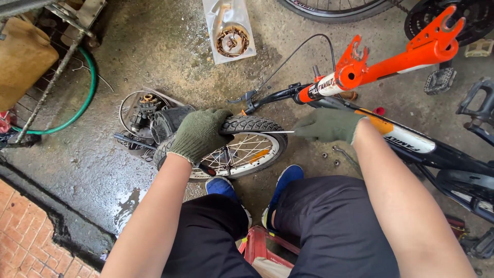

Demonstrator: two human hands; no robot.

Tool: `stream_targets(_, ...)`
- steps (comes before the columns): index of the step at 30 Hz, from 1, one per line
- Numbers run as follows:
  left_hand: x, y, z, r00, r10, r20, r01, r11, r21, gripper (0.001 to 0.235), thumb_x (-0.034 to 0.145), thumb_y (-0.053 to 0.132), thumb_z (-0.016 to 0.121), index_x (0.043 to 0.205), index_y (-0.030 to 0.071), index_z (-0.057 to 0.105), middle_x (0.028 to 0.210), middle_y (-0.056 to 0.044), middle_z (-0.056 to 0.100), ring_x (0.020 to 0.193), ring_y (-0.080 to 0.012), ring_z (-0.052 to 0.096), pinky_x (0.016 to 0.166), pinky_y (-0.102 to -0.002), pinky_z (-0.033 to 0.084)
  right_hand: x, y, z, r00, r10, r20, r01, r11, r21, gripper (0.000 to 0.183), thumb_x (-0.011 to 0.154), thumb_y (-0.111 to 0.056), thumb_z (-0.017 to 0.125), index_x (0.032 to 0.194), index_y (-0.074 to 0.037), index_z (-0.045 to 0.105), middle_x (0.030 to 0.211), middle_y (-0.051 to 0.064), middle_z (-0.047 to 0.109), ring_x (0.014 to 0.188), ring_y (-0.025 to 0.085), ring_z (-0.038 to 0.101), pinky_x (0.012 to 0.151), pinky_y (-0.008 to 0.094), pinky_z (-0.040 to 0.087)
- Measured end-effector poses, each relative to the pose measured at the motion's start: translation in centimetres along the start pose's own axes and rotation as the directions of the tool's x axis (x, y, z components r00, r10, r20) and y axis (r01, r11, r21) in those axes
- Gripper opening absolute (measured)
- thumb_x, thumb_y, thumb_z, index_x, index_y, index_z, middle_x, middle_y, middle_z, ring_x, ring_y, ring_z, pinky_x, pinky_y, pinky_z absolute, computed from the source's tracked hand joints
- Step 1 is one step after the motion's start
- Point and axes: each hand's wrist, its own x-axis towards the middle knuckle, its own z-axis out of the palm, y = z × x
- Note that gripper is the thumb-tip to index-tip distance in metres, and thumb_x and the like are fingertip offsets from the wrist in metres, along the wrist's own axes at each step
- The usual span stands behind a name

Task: The person uses a tire lever to pry the tire bead away from the rim of a bicycle wheel. They repeatedly insert the lever and work it around the circumference of the wheel to loosen the tire.

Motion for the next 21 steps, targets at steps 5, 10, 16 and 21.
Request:
stream_targets(5,1.2,-1.3,0.9,0.998,-0.064,-0.01,0.064,0.997,0.036,0.051,0.073,0.042,0.079,0.119,0.023,0.072,0.097,-0.012,0.076,0.091,-0.0397,0.075,0.079,-0.051,0.061,0.3,-8.7,-2.6,0.827,0.562,0.012,-0.502,0.729,0.465,0.047,0.097,-0.048,0.056,0.121,-0.013,0.077,0.117,0.014,0.076,0.114,0.033,0.068,0.101,0.045,0.052)
stream_targets(10,2.1,-1.6,1.6,0.993,-0.117,0.005,0.117,0.993,0.01,0.052,0.073,0.047,0.077,0.121,0.027,0.072,0.098,-0.012,0.076,0.095,-0.0399,0.075,0.081,-0.053,0.061,2.6,-10.8,3.7,0.726,0.641,-0.248,-0.501,0.741,0.448,0.037,0.097,-0.045,0.053,0.113,-0.024,0.078,0.11,0.004,0.078,0.109,0.03,0.071,0.094,0.044,0.057)
stream_targets(16,3.0,-2.1,2.2,0.99,-0.141,-0.015,0.141,0.987,0.082,0.051,0.072,0.051,0.076,0.117,0.027,0.073,0.096,-0.009,0.076,0.094,-0.0373,0.075,0.08,-0.05,0.061,4.1,-17.6,4.1,0.561,0.742,-0.367,-0.584,0.669,0.46,0.028,0.102,-0.031,0.048,0.103,-0.01,0.066,0.082,0.017,0.074,0.069,0.041,0.07,0.06,0.049,0.056)
stream_targets(21,2.8,-2.0,2.4,0.991,-0.117,-0.071,0.124,0.987,0.101,0.052,0.074,0.052,0.076,0.119,0.027,0.072,0.095,-0.008,0.076,0.094,-0.0359,0.076,0.081,-0.05,0.062,3.6,-13.7,8.2,0.548,0.583,-0.6,-0.51,0.801,0.312,0.027,0.096,-0.042,0.061,0.111,-0.023,0.074,0.083,0.007,0.077,0.088,0.026,0.076,0.066,0.035,0.061)
